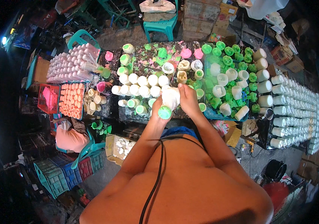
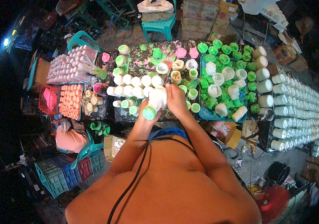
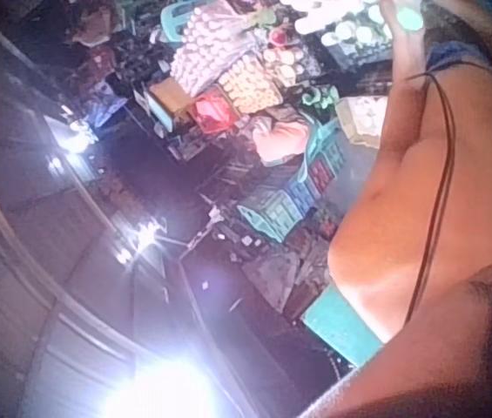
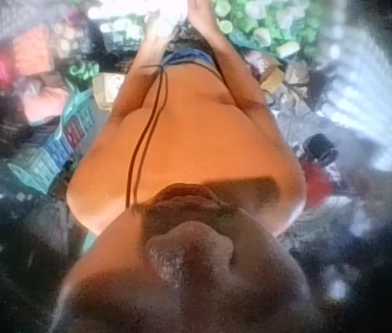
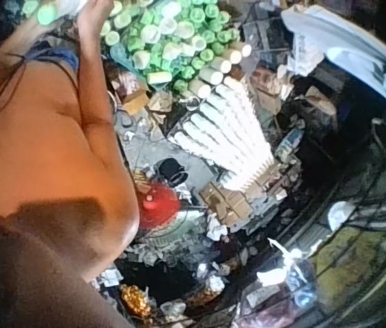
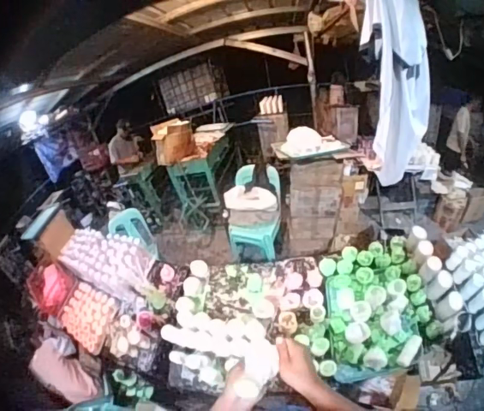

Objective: The person repeatedly picks up small white cups and green lids from a table, fits the lids onto the cups, and places the assembled units back on the table. The person also briefly handles a cardboard box containing white items.

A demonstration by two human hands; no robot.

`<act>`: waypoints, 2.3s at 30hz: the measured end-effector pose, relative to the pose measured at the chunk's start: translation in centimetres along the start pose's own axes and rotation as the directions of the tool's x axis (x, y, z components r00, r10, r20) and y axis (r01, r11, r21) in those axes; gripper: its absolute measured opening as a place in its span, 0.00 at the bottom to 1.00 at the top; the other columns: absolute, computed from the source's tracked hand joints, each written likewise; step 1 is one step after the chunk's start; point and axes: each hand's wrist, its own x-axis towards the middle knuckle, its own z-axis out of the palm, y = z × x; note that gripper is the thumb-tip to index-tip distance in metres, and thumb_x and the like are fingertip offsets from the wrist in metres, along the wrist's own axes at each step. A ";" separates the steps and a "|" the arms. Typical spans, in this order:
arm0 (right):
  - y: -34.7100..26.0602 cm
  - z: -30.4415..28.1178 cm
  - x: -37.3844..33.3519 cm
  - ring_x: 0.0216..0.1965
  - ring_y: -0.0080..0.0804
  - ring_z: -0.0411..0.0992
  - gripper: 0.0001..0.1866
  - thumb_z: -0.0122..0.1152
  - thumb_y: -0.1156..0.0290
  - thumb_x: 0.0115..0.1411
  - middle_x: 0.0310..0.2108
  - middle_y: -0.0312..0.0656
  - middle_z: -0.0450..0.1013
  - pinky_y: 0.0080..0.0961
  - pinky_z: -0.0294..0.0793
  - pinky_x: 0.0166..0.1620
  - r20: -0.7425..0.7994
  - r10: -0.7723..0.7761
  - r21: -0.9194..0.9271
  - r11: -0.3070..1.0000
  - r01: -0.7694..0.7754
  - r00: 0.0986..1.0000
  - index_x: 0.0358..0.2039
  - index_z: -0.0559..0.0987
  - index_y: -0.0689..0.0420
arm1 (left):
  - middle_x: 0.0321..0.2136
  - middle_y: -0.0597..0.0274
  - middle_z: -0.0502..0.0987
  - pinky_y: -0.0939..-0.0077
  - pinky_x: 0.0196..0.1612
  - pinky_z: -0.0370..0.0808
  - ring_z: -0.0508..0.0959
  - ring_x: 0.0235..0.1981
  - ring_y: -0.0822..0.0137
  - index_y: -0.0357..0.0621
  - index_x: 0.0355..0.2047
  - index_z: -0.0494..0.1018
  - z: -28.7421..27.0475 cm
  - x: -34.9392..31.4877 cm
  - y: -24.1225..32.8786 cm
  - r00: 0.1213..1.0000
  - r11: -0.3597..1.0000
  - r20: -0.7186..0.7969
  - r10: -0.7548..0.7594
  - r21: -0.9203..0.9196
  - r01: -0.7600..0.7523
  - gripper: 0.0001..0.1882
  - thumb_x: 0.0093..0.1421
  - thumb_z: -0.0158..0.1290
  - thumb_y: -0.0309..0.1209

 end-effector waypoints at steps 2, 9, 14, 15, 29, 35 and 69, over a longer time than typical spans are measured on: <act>0.4 -0.3 0.1 0.28 0.59 0.73 0.21 0.47 0.61 0.73 0.26 0.61 0.73 0.44 0.69 0.32 0.014 -0.079 -0.069 0.994 0.080 0.997 0.29 0.75 0.65 | 0.44 0.57 0.79 0.64 0.38 0.77 0.80 0.40 0.57 0.43 0.53 0.71 0.4 0.0 -0.6 0.997 0.999 -0.073 -0.001 -0.035 -0.002 0.18 0.71 0.43 0.40; 1.6 -0.7 0.4 0.28 0.57 0.74 0.22 0.50 0.58 0.72 0.25 0.58 0.74 0.44 0.70 0.33 0.018 0.094 -0.037 0.995 -0.093 0.995 0.29 0.75 0.63 | 0.48 0.55 0.78 0.61 0.46 0.78 0.79 0.44 0.58 0.42 0.56 0.69 4.3 -0.9 0.1 0.977 0.997 -0.213 0.029 0.075 -0.013 0.25 0.75 0.38 0.49; -1.6 -4.7 0.2 0.27 0.43 0.77 0.23 0.55 0.53 0.70 0.24 0.51 0.77 0.34 0.73 0.34 0.214 0.191 -0.059 0.981 -0.183 0.958 0.30 0.79 0.63 | 0.50 0.56 0.77 0.65 0.52 0.76 0.79 0.49 0.62 0.42 0.57 0.67 6.8 -2.6 1.7 0.992 0.932 -0.002 0.124 0.344 -0.116 0.21 0.74 0.42 0.45; -1.8 -5.6 0.3 0.27 0.39 0.77 0.23 0.56 0.53 0.69 0.24 0.49 0.77 0.32 0.73 0.34 0.257 0.166 0.015 0.984 -0.176 0.952 0.30 0.80 0.63 | 0.49 0.57 0.77 0.67 0.52 0.75 0.78 0.48 0.65 0.42 0.55 0.67 6.8 -2.4 1.5 0.981 0.891 0.017 0.195 0.414 -0.185 0.19 0.74 0.43 0.43; -3.5 -4.9 -1.4 0.35 0.56 0.78 0.19 0.67 0.60 0.50 0.30 0.56 0.79 0.47 0.76 0.40 0.247 -0.023 -0.239 0.967 0.084 0.969 0.37 0.81 0.62 | 0.38 0.65 0.72 0.78 0.45 0.70 0.71 0.39 0.76 0.42 0.47 0.65 7.8 -1.3 -1.1 0.797 0.375 0.193 0.571 0.803 -0.463 0.11 0.76 0.42 0.37; -2.9 -5.4 -1.9 0.36 0.52 0.78 0.23 0.71 0.60 0.52 0.33 0.56 0.79 0.41 0.76 0.41 0.323 -0.094 -0.197 0.967 0.164 0.942 0.42 0.80 0.64 | 0.34 0.63 0.73 0.74 0.42 0.71 0.71 0.34 0.73 0.38 0.43 0.69 7.6 -1.0 -0.9 0.774 0.517 0.000 0.633 0.744 -0.423 0.19 0.77 0.35 0.42; -5.9 1.7 8.9 0.44 0.28 0.79 0.18 0.68 0.76 0.61 0.43 0.44 0.80 0.25 0.77 0.49 0.177 -0.230 0.197 0.961 0.194 0.957 0.50 0.74 0.66 | 0.51 0.43 0.78 0.60 0.52 0.75 0.78 0.52 0.52 0.31 0.54 0.69 -3.8 -10.0 15.4 0.811 0.856 -0.275 0.517 0.155 -0.494 0.28 0.63 0.38 0.41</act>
